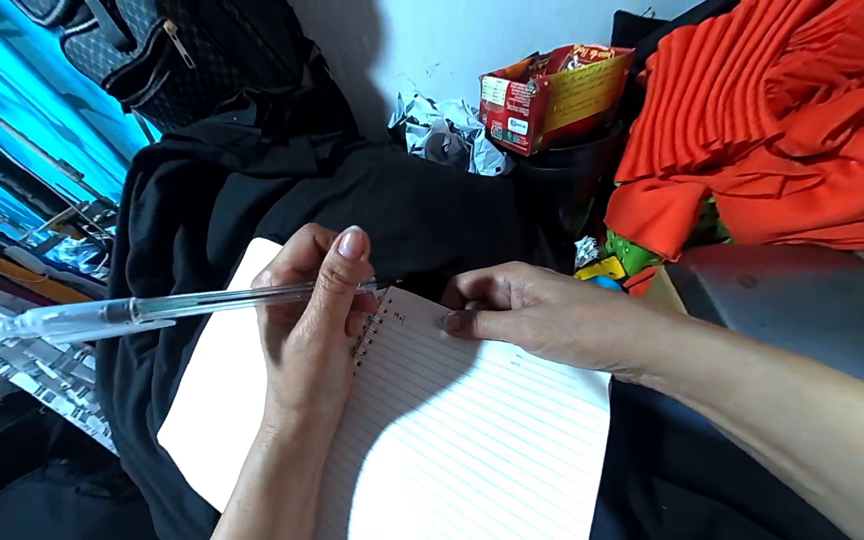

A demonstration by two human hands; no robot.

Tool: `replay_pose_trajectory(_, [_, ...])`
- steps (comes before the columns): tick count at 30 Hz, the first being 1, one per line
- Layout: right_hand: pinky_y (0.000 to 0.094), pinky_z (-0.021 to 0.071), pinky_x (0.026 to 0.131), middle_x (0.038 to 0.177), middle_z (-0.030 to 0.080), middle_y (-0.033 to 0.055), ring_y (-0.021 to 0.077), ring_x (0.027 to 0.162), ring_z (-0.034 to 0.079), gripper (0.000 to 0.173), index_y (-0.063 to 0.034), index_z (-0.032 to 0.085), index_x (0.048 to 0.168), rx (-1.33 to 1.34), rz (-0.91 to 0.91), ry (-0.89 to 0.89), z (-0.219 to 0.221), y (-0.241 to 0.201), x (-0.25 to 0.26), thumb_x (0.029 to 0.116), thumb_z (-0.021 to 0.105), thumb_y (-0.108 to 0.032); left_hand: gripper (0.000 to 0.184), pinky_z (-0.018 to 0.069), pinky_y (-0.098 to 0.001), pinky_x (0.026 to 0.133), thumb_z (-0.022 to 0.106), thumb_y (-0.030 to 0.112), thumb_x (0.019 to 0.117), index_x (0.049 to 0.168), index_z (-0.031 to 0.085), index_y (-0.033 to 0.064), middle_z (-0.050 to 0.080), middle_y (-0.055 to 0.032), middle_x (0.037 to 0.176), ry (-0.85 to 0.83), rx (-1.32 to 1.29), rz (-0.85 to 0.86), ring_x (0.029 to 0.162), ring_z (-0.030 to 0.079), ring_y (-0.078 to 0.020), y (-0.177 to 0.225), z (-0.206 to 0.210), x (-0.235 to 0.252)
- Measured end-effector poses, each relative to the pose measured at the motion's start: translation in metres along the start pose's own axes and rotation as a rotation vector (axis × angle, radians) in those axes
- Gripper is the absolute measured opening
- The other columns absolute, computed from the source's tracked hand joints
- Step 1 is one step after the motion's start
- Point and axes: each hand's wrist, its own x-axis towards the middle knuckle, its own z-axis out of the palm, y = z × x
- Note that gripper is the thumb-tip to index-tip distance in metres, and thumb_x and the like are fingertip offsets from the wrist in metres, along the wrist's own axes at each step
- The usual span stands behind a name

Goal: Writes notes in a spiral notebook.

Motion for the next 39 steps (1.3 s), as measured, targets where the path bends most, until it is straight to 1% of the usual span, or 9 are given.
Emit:
replay_pose_trajectory(13, [0.0179, 0.0432, 0.056, 0.070, 0.062, -0.0017, 0.0035, 0.063, 0.058, 0.015, -0.0098, 0.067, 0.092, 0.025, -0.019, -0.009, -0.001, 0.005, 0.002, 0.1035, 0.058, -0.012, 0.029, 0.0455, -0.0114, 0.051, 0.049, 0.015, 0.1063, 0.081, 0.061, 0.0194, 0.058, 0.0105, 0.069, 0.056, -0.022, 0.017, 0.055, 0.053, 0.0012, 0.001, 0.001, -0.001])
replay_pose_trajectory(19, [0.0189, 0.0456, 0.058, 0.072, 0.064, -0.0009, 0.0043, 0.064, 0.059, 0.013, -0.0095, 0.069, 0.094, 0.029, -0.012, 0.013, 0.000, 0.006, 0.002, 0.1029, 0.060, -0.013, 0.012, 0.0466, -0.0107, 0.052, 0.063, 0.007, 0.0989, 0.089, 0.061, 0.0143, 0.059, 0.0076, 0.073, -0.087, 0.020, 0.000, 0.057, 0.054, 0.0009, 0.002, 0.002, -0.002])
replay_pose_trajectory(22, [0.0213, 0.0459, 0.061, 0.075, 0.064, -0.0012, 0.0050, 0.068, 0.060, 0.014, -0.0098, 0.068, 0.094, 0.006, -0.019, 0.002, 0.000, 0.006, 0.002, 0.1035, 0.059, -0.014, 0.014, 0.0464, -0.0103, 0.050, 0.064, 0.002, 0.0956, 0.095, 0.057, 0.0135, 0.059, 0.0063, 0.075, -0.118, 0.082, -0.015, 0.057, 0.055, 0.0009, 0.004, 0.004, -0.002])
replay_pose_trajectory(25, [0.0219, 0.0467, 0.062, 0.077, 0.065, -0.0002, 0.0058, 0.069, 0.060, 0.015, -0.0091, 0.068, 0.097, -0.034, 0.004, 0.009, 0.001, -0.002, -0.003, 0.1045, 0.057, -0.014, 0.016, 0.0455, -0.0099, 0.048, 0.066, 0.001, 0.0947, 0.091, 0.057, 0.0144, 0.058, 0.0067, 0.071, -0.093, 0.065, -0.019, 0.054, 0.054, 0.0014, 0.004, 0.005, -0.002])
replay_pose_trajectory(27, [0.0233, 0.0457, 0.063, 0.081, 0.065, 0.0028, 0.0081, 0.070, 0.059, 0.016, -0.0059, 0.068, 0.101, -0.081, 0.054, 0.011, 0.002, -0.018, -0.013, 0.1058, 0.054, -0.012, 0.016, 0.0461, -0.0100, 0.048, 0.065, 0.003, 0.0963, 0.088, 0.057, 0.0148, 0.057, 0.0072, 0.070, -0.084, 0.052, -0.029, 0.053, 0.053, 0.0015, 0.004, 0.004, -0.002])
replay_pose_trajectory(31, [0.0227, 0.0451, 0.063, 0.081, 0.065, 0.0028, 0.0076, 0.070, 0.058, 0.017, -0.0057, 0.067, 0.102, -0.120, 0.078, 0.005, 0.002, -0.026, -0.017, 0.1067, 0.052, -0.013, 0.017, 0.0487, -0.0117, 0.052, 0.057, 0.006, 0.1008, 0.086, 0.060, 0.0149, 0.060, 0.0077, 0.071, -0.042, -0.011, -0.026, 0.057, 0.057, 0.0005, 0.000, 0.001, -0.001])
replay_pose_trajectory(33, [0.0226, 0.0447, 0.064, 0.080, 0.065, 0.0024, 0.0075, 0.070, 0.058, 0.018, -0.0060, 0.067, 0.102, -0.107, 0.072, -0.001, 0.002, -0.023, -0.014, 0.1068, 0.052, -0.014, 0.018, 0.0481, -0.0119, 0.052, 0.056, 0.008, 0.1021, 0.086, 0.061, 0.0154, 0.061, 0.0076, 0.071, -0.016, -0.022, -0.033, 0.057, 0.056, 0.0002, -0.001, 0.001, -0.001])
replay_pose_trajectory(36, [0.0200, 0.0464, 0.060, 0.075, 0.066, -0.0013, 0.0044, 0.068, 0.061, 0.017, -0.0108, 0.069, 0.095, -0.028, -0.004, -0.013, -0.001, 0.001, 0.000, 0.1051, 0.056, -0.016, 0.018, 0.0474, -0.0115, 0.051, 0.055, 0.009, 0.1024, 0.086, 0.061, 0.0158, 0.060, 0.0076, 0.071, -0.010, -0.023, -0.028, 0.057, 0.056, 0.0004, 0.000, 0.001, 0.000])
replay_pose_trajectory(39, [0.0222, 0.0460, 0.062, 0.077, 0.065, 0.0011, 0.0070, 0.068, 0.060, 0.016, -0.0079, 0.068, 0.099, -0.048, 0.032, -0.009, -0.001, -0.010, -0.007, 0.1057, 0.055, -0.014, 0.022, 0.0440, -0.0105, 0.050, 0.053, 0.014, 0.1044, 0.084, 0.060, 0.0174, 0.057, 0.0077, 0.069, 0.014, -0.011, -0.039, 0.054, 0.053, 0.0003, 0.004, 0.004, -0.001])
